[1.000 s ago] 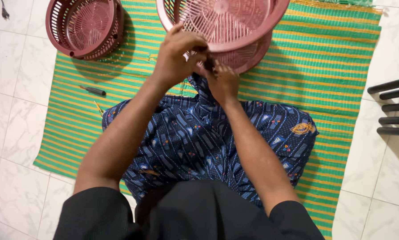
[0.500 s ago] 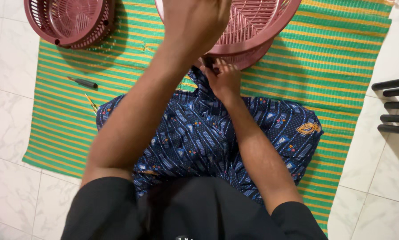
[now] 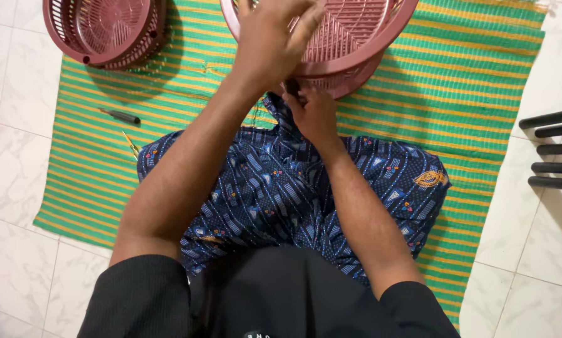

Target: The person assembles a stool by inserting black cylindrical legs into the holes of two stacked maroon plastic basket-like seats. The person repeatedly inserts and removes the legs, adjusting their fit while seated on a mat.

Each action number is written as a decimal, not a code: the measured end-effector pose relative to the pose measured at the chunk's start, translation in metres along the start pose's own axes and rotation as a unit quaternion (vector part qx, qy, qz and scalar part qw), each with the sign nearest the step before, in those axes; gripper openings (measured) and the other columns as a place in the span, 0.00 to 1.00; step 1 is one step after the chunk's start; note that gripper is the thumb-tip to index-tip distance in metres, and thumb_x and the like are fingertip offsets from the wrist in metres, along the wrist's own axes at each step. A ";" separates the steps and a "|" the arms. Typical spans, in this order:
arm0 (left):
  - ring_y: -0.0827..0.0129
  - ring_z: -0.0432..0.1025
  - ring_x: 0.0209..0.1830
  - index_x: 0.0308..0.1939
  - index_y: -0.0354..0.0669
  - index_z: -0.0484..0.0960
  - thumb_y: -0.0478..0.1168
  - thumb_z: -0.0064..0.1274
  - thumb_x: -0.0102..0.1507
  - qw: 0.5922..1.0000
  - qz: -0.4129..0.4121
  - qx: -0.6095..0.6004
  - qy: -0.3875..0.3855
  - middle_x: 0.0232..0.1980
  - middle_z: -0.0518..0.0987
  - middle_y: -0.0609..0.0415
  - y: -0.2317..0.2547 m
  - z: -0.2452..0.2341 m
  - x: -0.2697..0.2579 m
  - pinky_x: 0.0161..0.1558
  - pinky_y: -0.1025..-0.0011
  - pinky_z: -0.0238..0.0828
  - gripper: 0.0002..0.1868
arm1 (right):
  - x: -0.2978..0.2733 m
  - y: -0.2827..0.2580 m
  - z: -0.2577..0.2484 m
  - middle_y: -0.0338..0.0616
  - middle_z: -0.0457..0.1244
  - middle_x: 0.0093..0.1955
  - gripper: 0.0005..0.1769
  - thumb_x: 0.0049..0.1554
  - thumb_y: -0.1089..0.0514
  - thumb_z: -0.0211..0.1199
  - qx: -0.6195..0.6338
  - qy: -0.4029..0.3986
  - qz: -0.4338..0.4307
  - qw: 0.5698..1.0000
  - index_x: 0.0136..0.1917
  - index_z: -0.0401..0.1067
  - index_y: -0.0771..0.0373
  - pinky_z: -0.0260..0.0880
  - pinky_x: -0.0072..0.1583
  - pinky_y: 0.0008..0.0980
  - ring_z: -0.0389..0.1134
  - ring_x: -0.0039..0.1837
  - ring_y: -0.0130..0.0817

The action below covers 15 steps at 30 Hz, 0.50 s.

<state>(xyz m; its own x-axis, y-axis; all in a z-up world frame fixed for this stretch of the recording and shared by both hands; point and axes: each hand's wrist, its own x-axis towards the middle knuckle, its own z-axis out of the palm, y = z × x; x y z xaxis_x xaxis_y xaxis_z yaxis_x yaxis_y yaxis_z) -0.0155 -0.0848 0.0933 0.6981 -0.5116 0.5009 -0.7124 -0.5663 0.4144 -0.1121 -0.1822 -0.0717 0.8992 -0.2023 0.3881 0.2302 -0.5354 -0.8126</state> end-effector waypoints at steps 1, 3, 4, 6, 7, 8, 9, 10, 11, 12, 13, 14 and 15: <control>0.54 0.76 0.54 0.52 0.49 0.85 0.54 0.57 0.68 0.998 0.030 -0.001 -0.046 0.50 0.84 0.53 0.005 -0.002 -0.002 0.65 0.37 0.44 0.16 | -0.002 0.005 0.002 0.54 0.69 0.44 0.14 0.60 0.51 0.71 0.013 -0.002 -0.014 1.000 0.47 0.75 0.65 0.69 0.49 0.52 0.71 0.48 0.56; 0.52 0.75 0.53 0.51 0.47 0.85 0.58 0.64 0.60 0.986 0.089 0.000 -0.138 0.47 0.83 0.50 0.015 -0.007 -0.010 0.66 0.29 0.30 0.24 | -0.003 0.010 0.010 0.55 0.69 0.47 0.11 0.60 0.54 0.69 -0.005 0.007 -0.049 0.999 0.49 0.76 0.64 0.69 0.52 0.54 0.70 0.50 0.58; 0.55 0.75 0.55 0.50 0.49 0.85 0.52 0.61 0.61 0.980 0.080 0.020 -0.180 0.46 0.83 0.52 0.019 -0.007 -0.014 0.69 0.30 0.28 0.18 | -0.005 0.012 0.012 0.57 0.69 0.48 0.10 0.59 0.55 0.69 -0.038 0.021 -0.067 0.997 0.50 0.76 0.64 0.68 0.53 0.54 0.70 0.51 0.59; 0.60 0.76 0.60 0.48 0.53 0.86 0.39 0.56 0.63 0.961 0.065 0.066 -0.260 0.45 0.84 0.57 0.028 -0.007 -0.021 0.76 0.31 0.24 0.10 | -0.004 0.010 0.016 0.60 0.68 0.49 0.14 0.56 0.57 0.68 -0.062 0.052 -0.075 0.994 0.53 0.74 0.65 0.68 0.54 0.56 0.69 0.52 0.62; 0.59 0.75 0.61 0.48 0.55 0.86 0.38 0.57 0.62 0.966 0.092 0.054 -0.236 0.45 0.84 0.59 0.031 -0.009 -0.024 0.75 0.30 0.23 0.12 | -0.009 0.003 0.015 0.61 0.67 0.49 0.17 0.54 0.57 0.68 -0.054 0.069 -0.065 0.994 0.55 0.73 0.67 0.67 0.53 0.56 0.68 0.53 0.63; 0.59 0.74 0.63 0.48 0.56 0.87 0.37 0.57 0.60 0.969 0.119 0.048 -0.209 0.46 0.84 0.60 0.032 -0.014 -0.025 0.74 0.30 0.23 0.14 | -0.007 -0.007 0.017 0.63 0.67 0.49 0.21 0.52 0.57 0.68 -0.041 0.088 -0.062 0.993 0.57 0.72 0.68 0.67 0.53 0.57 0.68 0.53 0.64; 0.59 0.73 0.65 0.49 0.58 0.87 0.36 0.57 0.59 0.971 0.148 0.042 -0.182 0.46 0.84 0.62 0.033 -0.019 -0.028 0.74 0.29 0.23 0.16 | -0.009 -0.018 0.011 0.65 0.66 0.52 0.22 0.53 0.59 0.67 -0.041 0.107 -0.083 0.990 0.59 0.70 0.68 0.67 0.54 0.57 0.67 0.55 0.66; 0.60 0.72 0.66 0.49 0.57 0.87 0.36 0.57 0.59 0.970 0.151 0.071 -0.175 0.48 0.84 0.62 0.032 -0.028 -0.028 0.75 0.30 0.23 0.15 | -0.004 -0.030 0.006 0.67 0.66 0.54 0.23 0.53 0.61 0.66 -0.038 0.126 -0.118 0.984 0.62 0.69 0.68 0.66 0.56 0.57 0.66 0.57 0.67; 0.61 0.72 0.68 0.49 0.57 0.86 0.36 0.57 0.59 0.969 0.154 0.099 -0.168 0.50 0.84 0.62 0.029 -0.037 -0.029 0.77 0.30 0.24 0.15 | 0.004 -0.041 0.000 0.65 0.67 0.57 0.20 0.55 0.62 0.65 -0.016 0.070 -0.094 0.993 0.62 0.70 0.65 0.68 0.58 0.55 0.67 0.59 0.64; 0.62 0.72 0.70 0.49 0.56 0.86 0.36 0.57 0.59 0.967 0.152 0.116 -0.169 0.53 0.83 0.61 0.026 -0.040 -0.032 0.79 0.31 0.25 0.15 | 0.005 -0.049 -0.009 0.64 0.68 0.60 0.18 0.58 0.64 0.64 -0.001 0.006 -0.059 0.998 0.61 0.71 0.62 0.69 0.61 0.54 0.68 0.61 0.62; 0.62 0.71 0.69 0.47 0.56 0.86 0.39 0.59 0.58 0.969 0.114 0.113 -0.185 0.52 0.83 0.61 0.016 -0.046 -0.030 0.77 0.30 0.23 0.13 | 0.013 -0.056 -0.013 0.62 0.68 0.57 0.23 0.56 0.62 0.65 0.005 -0.071 -0.001 0.997 0.65 0.70 0.60 0.68 0.59 0.53 0.68 0.59 0.60; 0.61 0.70 0.68 0.46 0.55 0.86 0.41 0.60 0.58 0.970 0.077 0.104 -0.205 0.51 0.83 0.62 0.008 -0.052 -0.030 0.75 0.29 0.22 0.12 | 0.014 -0.061 -0.024 0.61 0.69 0.55 0.28 0.55 0.61 0.67 0.009 -0.148 0.063 0.987 0.69 0.68 0.59 0.67 0.57 0.53 0.69 0.56 0.59; 0.61 0.69 0.68 0.44 0.55 0.86 0.43 0.62 0.57 0.969 0.039 0.095 -0.225 0.50 0.83 0.62 0.000 -0.058 -0.031 0.73 0.28 0.20 0.11 | 0.016 -0.065 -0.033 0.60 0.69 0.52 0.33 0.53 0.60 0.68 0.012 -0.224 0.127 0.966 0.72 0.67 0.58 0.66 0.55 0.52 0.69 0.54 0.57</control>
<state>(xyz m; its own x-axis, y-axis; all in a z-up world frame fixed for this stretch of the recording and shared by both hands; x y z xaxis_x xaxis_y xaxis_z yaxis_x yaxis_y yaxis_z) -0.0408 -0.0313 0.1219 0.6341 -0.7630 0.1254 -0.7677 -0.6018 0.2203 -0.1251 -0.1778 0.0011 0.9975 0.0530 -0.0471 -0.0147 -0.4950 -0.8688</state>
